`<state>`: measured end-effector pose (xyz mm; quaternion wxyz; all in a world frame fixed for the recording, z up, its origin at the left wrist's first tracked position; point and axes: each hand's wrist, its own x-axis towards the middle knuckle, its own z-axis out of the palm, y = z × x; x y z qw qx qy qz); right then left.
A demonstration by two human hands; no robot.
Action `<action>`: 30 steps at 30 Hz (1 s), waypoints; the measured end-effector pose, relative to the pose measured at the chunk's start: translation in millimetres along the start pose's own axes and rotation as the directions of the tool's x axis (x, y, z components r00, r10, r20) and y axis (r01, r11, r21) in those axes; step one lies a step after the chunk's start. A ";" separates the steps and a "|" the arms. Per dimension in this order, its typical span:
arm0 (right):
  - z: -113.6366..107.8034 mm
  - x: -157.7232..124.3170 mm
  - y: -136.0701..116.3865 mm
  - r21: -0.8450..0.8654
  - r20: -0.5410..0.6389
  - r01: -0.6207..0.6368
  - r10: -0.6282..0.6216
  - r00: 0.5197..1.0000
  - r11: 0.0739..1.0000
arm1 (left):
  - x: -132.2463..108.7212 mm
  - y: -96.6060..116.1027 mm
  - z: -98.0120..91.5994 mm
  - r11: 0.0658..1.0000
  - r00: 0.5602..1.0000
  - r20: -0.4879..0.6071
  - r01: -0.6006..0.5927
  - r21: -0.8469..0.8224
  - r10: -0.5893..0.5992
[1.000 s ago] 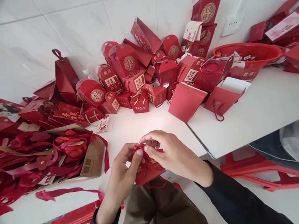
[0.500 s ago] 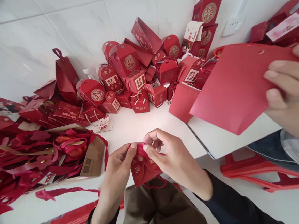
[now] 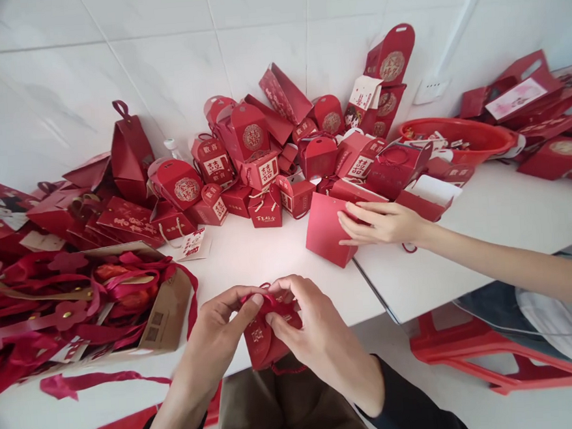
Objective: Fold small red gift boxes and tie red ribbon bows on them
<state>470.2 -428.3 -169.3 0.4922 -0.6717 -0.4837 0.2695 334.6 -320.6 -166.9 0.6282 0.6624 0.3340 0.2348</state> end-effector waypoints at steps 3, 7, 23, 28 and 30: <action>-2.8 3.3 0.6 0.054 0.053 -0.038 0.035 0.998 0.998 | 0.4 -2.4 -1.2 1.000 1.000 0.009 -0.010 -0.016 0.010; -8.5 8.5 3.6 -0.004 0.038 -0.001 0.001 0.999 1.000 | 1.3 -1.8 -2.2 0.999 0.999 0.020 -0.032 -0.006 0.032; -2.6 -0.4 -4.7 -0.174 -0.109 0.239 -0.260 0.960 0.955 | 5.3 3.6 1.2 1.000 1.000 -0.027 -0.005 -0.031 0.004; 4.7 -3.3 4.1 -0.177 -0.012 0.323 -0.331 0.944 0.930 | 4.2 0.5 -2.6 0.997 1.000 0.023 0.010 -0.082 -0.008; 5.8 -4.1 8.3 -0.166 -0.040 0.292 -0.302 0.953 0.942 | 3.4 -1.1 -5.3 0.997 0.999 0.044 0.026 -0.070 -0.023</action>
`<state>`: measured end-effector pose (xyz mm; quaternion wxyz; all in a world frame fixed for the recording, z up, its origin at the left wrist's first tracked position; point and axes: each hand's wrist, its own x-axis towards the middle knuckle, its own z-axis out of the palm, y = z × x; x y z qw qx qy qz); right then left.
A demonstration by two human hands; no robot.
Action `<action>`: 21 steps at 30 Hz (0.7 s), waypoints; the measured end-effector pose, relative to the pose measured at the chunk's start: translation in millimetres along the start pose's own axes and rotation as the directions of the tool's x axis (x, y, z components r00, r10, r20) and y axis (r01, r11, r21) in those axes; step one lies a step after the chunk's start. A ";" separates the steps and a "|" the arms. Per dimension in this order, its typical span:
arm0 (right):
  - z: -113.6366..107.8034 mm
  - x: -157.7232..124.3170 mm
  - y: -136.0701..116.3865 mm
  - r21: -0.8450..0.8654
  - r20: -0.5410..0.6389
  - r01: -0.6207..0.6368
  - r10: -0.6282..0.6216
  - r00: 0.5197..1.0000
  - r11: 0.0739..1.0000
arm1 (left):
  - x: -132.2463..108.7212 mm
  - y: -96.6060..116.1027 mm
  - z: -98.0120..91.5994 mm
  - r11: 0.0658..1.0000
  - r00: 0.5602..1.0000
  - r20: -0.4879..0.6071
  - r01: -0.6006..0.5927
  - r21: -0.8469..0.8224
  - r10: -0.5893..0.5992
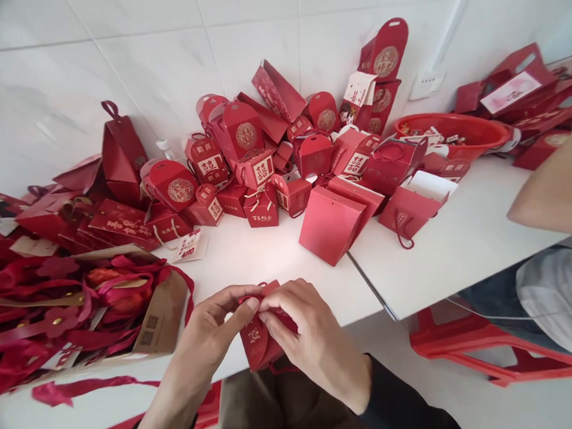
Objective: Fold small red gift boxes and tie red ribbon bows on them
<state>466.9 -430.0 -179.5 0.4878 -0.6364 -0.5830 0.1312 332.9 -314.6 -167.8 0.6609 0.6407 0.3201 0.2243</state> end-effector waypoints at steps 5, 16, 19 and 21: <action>-1.3 -3.7 6.0 0.027 0.001 -0.135 0.135 0.991 0.991 | 0.3 -1.6 -2.0 1.000 0.999 -0.046 0.004 -0.001 -0.004; -9.9 9.2 13.6 -0.067 -0.054 -0.111 0.107 0.993 0.992 | -0.8 -2.8 -0.3 0.999 1.000 0.010 -0.021 0.043 0.021; -9.6 8.2 6.7 -0.059 -0.006 -0.068 0.068 0.998 0.996 | -0.4 -3.3 0.0 0.999 1.000 -0.002 -0.024 0.048 0.025; -9.6 8.3 3.4 -0.056 0.010 -0.062 0.062 0.998 0.997 | 0.0 -3.7 0.4 0.997 0.999 -0.010 -0.038 0.067 0.039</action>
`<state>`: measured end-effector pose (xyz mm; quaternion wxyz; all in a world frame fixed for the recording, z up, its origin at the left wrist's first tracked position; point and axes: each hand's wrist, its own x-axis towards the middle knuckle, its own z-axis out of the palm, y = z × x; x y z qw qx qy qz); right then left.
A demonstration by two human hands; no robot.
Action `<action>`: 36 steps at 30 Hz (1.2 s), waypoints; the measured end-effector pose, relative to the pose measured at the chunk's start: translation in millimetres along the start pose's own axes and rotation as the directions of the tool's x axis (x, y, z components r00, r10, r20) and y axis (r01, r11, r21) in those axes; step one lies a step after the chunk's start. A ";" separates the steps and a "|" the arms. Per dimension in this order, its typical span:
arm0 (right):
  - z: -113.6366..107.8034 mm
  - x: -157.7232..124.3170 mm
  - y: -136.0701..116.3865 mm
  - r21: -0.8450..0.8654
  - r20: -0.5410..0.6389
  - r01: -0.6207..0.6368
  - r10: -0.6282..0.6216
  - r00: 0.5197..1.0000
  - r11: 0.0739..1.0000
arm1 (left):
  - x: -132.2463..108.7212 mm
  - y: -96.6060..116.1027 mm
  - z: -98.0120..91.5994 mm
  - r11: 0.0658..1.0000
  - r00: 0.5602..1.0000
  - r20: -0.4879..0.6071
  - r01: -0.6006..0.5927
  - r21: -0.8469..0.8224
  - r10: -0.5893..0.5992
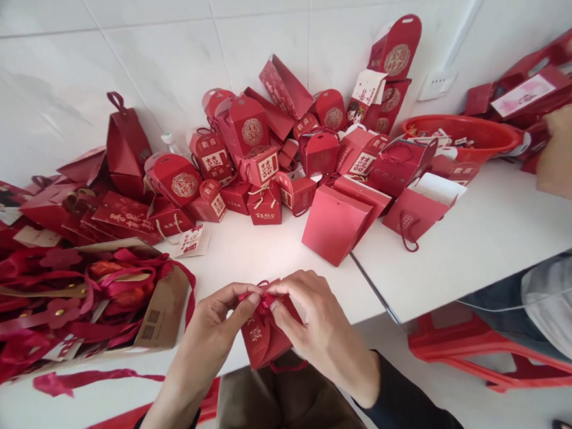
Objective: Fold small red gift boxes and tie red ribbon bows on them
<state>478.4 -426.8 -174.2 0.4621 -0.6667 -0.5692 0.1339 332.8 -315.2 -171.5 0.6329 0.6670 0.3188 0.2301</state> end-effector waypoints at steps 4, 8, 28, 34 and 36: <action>-1.0 1.8 -2.4 0.036 -0.015 -0.076 0.077 0.997 0.996 | -0.9 1.6 1.4 0.999 1.000 -0.007 -0.016 0.045 0.016; -3.3 1.3 -4.8 0.099 0.007 -0.209 0.209 0.978 0.973 | -2.3 6.0 4.5 0.999 1.000 -0.003 0.018 0.046 -0.018; -7.7 0.3 -1.4 0.197 0.105 -0.247 0.230 0.967 0.949 | -1.8 7.3 -5.4 0.998 0.990 0.142 0.029 -0.056 -0.021; 3.6 -11.4 -10.3 0.086 0.028 -0.080 0.078 0.997 0.993 | -1.0 5.0 -2.6 0.995 0.995 0.095 0.035 -0.095 -0.026; 6.7 -13.8 -9.6 0.063 0.040 -0.031 0.028 0.999 0.998 | -1.8 5.3 -4.0 0.996 0.996 0.091 0.030 -0.080 -0.023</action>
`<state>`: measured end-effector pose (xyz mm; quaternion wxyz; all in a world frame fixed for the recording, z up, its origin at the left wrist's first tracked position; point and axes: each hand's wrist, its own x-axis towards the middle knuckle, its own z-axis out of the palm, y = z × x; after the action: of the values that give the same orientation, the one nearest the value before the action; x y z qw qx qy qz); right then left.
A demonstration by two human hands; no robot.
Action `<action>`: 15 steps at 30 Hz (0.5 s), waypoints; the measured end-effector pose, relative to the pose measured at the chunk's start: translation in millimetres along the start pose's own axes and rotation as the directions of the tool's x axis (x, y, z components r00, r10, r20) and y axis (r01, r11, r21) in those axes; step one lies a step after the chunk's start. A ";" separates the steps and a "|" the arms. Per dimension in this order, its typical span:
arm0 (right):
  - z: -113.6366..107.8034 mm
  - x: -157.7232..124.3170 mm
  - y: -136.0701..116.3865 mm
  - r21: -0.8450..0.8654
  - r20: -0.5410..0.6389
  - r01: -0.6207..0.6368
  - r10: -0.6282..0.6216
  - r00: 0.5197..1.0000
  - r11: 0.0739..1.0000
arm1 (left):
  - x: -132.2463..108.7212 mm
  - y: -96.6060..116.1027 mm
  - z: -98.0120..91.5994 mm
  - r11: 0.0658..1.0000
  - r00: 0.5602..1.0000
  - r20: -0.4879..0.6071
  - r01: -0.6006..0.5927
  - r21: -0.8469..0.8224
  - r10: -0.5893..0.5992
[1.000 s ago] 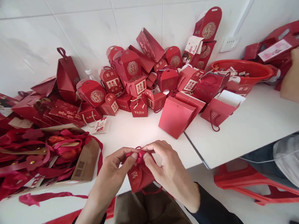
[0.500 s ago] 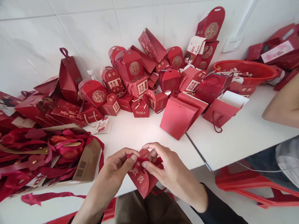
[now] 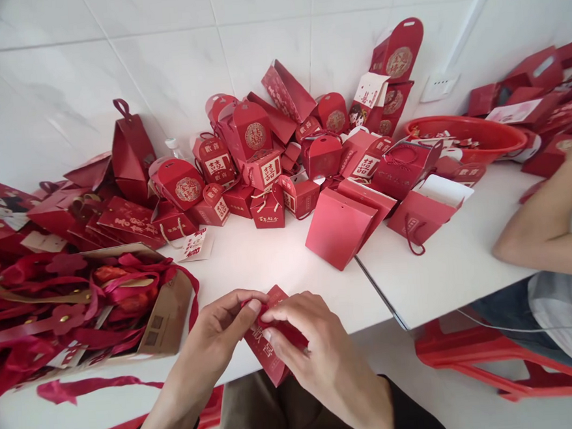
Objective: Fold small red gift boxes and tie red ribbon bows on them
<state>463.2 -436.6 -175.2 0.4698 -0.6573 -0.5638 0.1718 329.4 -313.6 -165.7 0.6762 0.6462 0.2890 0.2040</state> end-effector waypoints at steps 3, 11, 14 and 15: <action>1.9 -1.8 3.5 -0.002 -0.003 -0.025 0.025 1.000 1.000 | -3.0 0.6 -2.6 1.000 1.000 0.026 0.004 0.023 -0.005; 2.7 -0.6 11.3 0.012 -0.004 -0.125 0.125 0.992 0.992 | -9.1 9.7 1.1 0.982 0.998 0.050 -0.033 0.189 0.024; 4.0 -1.6 13.1 0.023 -0.010 -0.120 0.120 0.993 0.993 | -8.6 8.7 5.4 0.973 0.999 0.029 -0.019 0.228 0.013; 4.0 -1.8 13.4 0.024 -0.009 -0.109 0.109 0.994 0.994 | -8.1 6.9 6.5 0.974 1.000 0.003 -0.012 0.228 0.012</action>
<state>467.4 -435.4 -188.6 0.4703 -0.6825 -0.5224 0.2003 328.3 -323.3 -157.8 0.5967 0.7214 0.3060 0.1730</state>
